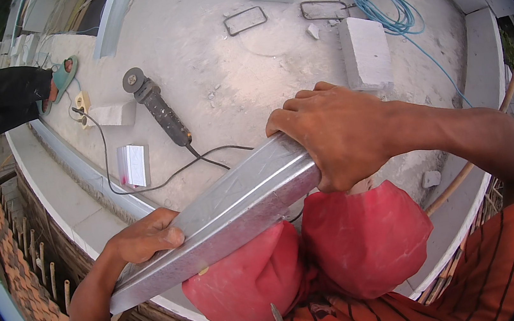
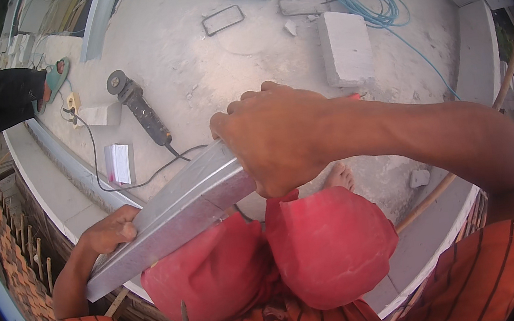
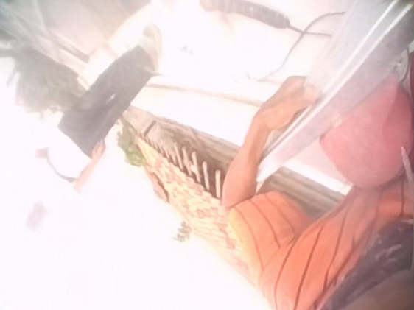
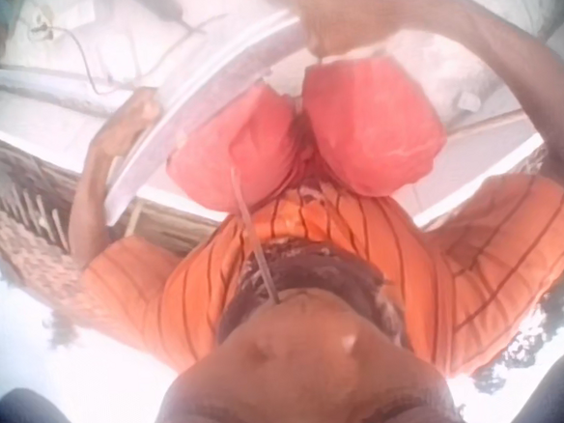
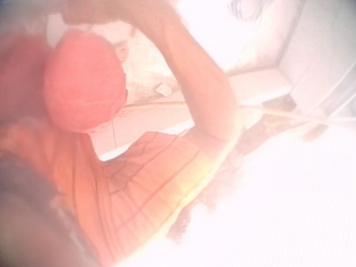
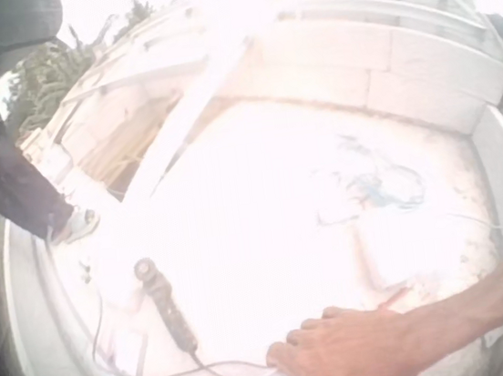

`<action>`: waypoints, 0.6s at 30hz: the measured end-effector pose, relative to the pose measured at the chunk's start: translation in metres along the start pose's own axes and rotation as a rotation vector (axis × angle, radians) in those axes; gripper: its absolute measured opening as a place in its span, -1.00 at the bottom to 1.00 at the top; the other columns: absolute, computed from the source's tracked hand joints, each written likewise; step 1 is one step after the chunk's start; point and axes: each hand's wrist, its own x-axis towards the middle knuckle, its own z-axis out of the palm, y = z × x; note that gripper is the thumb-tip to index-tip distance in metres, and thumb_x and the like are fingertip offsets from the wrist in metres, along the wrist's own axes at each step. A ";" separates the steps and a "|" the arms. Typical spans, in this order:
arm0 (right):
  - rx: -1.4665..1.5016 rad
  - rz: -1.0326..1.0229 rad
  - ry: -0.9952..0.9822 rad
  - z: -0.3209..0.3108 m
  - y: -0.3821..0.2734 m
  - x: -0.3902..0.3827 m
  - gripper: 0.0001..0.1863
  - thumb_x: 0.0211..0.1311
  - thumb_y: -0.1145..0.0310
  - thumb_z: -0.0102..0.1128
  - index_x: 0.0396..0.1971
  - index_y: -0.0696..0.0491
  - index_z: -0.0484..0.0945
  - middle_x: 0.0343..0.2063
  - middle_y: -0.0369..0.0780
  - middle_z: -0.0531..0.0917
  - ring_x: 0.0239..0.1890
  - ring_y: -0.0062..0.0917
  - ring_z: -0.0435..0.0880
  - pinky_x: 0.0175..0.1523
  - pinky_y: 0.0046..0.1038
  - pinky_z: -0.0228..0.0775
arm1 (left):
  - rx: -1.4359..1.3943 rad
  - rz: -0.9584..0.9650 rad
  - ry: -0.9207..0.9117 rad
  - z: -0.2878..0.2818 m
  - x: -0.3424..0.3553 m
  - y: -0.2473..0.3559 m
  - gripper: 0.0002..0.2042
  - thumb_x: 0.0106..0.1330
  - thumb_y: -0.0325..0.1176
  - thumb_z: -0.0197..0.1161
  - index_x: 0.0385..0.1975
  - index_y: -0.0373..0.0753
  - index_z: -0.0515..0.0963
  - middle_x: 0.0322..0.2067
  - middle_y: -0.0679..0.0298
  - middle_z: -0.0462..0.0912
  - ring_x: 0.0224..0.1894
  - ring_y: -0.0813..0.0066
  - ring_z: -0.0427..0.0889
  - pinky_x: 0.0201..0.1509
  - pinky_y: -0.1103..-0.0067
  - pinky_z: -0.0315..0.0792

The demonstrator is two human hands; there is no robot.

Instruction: The person cuts a metal channel using a grinder and then uses tin snips to notch and bend the end by hand.

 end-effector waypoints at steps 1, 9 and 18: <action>-0.011 0.000 0.010 0.001 -0.001 0.001 -0.46 -0.22 0.34 0.41 -0.16 0.27 0.49 -0.33 0.06 0.66 -0.15 -0.09 0.65 0.06 -0.19 0.44 | -0.010 0.013 0.005 0.001 0.001 -0.001 -0.10 0.08 0.36 0.30 0.06 -0.51 0.52 -0.13 0.06 0.66 -0.05 0.36 0.62 0.00 0.50 0.46; -0.073 0.071 -0.044 -0.015 -0.024 0.010 -0.34 -0.26 0.32 0.42 -0.01 0.15 0.49 -0.21 -0.07 0.64 -0.01 -0.19 0.61 0.21 -0.21 0.32 | -0.054 0.096 0.096 0.021 -0.014 -0.013 -0.10 0.06 0.35 0.28 0.04 -0.51 0.53 -0.20 0.13 0.68 -0.14 0.39 0.63 -0.07 0.52 0.47; -0.124 0.065 0.088 -0.015 -0.033 0.008 -0.32 -0.36 0.32 0.44 -0.04 0.09 0.50 -0.22 -0.13 0.63 -0.03 -0.25 0.61 0.17 -0.27 0.34 | 0.014 0.181 0.180 0.023 -0.019 -0.018 -0.06 0.01 0.44 0.26 0.00 -0.49 0.56 -0.26 0.14 0.68 -0.20 0.40 0.63 -0.15 0.52 0.47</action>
